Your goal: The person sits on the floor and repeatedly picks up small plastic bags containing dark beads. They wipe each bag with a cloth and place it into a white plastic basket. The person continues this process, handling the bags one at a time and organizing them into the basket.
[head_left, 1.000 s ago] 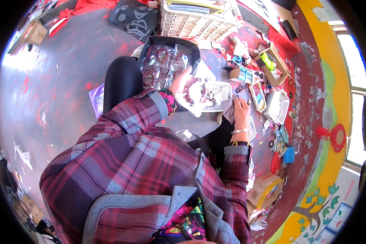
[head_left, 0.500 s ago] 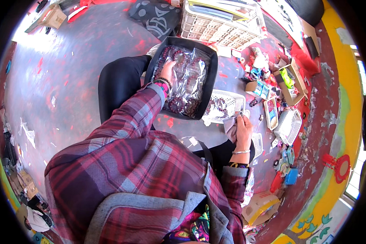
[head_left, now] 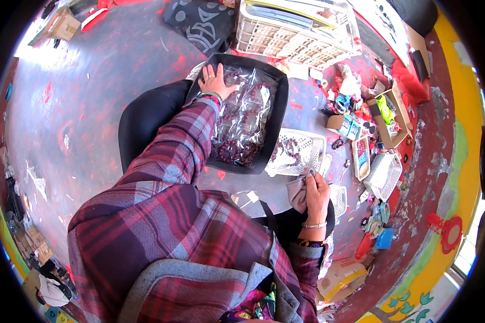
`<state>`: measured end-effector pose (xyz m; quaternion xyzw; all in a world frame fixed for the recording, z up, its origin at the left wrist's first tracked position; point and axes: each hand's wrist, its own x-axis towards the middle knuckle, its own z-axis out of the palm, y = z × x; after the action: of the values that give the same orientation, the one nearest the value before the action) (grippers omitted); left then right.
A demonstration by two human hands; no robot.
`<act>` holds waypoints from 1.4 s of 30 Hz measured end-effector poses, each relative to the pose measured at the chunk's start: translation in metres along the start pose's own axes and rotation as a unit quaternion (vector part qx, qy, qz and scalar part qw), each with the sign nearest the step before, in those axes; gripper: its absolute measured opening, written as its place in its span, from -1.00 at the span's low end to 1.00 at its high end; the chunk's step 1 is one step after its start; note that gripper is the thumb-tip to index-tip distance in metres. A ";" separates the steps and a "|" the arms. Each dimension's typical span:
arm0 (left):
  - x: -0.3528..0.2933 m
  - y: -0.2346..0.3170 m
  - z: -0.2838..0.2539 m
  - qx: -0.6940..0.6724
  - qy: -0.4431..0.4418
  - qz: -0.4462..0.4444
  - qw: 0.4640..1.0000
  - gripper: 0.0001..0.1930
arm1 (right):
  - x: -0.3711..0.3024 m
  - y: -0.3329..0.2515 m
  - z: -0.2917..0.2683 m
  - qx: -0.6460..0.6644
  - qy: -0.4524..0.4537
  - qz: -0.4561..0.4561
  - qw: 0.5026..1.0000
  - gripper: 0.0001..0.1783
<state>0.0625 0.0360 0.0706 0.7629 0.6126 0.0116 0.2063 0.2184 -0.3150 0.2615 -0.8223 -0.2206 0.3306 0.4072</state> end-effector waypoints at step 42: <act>-0.171 0.189 0.175 0.100 -0.408 0.367 0.830 -0.56 | -0.054 0.035 -0.100 0.603 0.200 -0.028 0.772 -0.54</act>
<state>0.2432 -0.2085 0.0131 0.8834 0.1451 -0.2876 0.3404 0.2576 -0.4217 0.2976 -0.4494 0.0872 0.2124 0.8633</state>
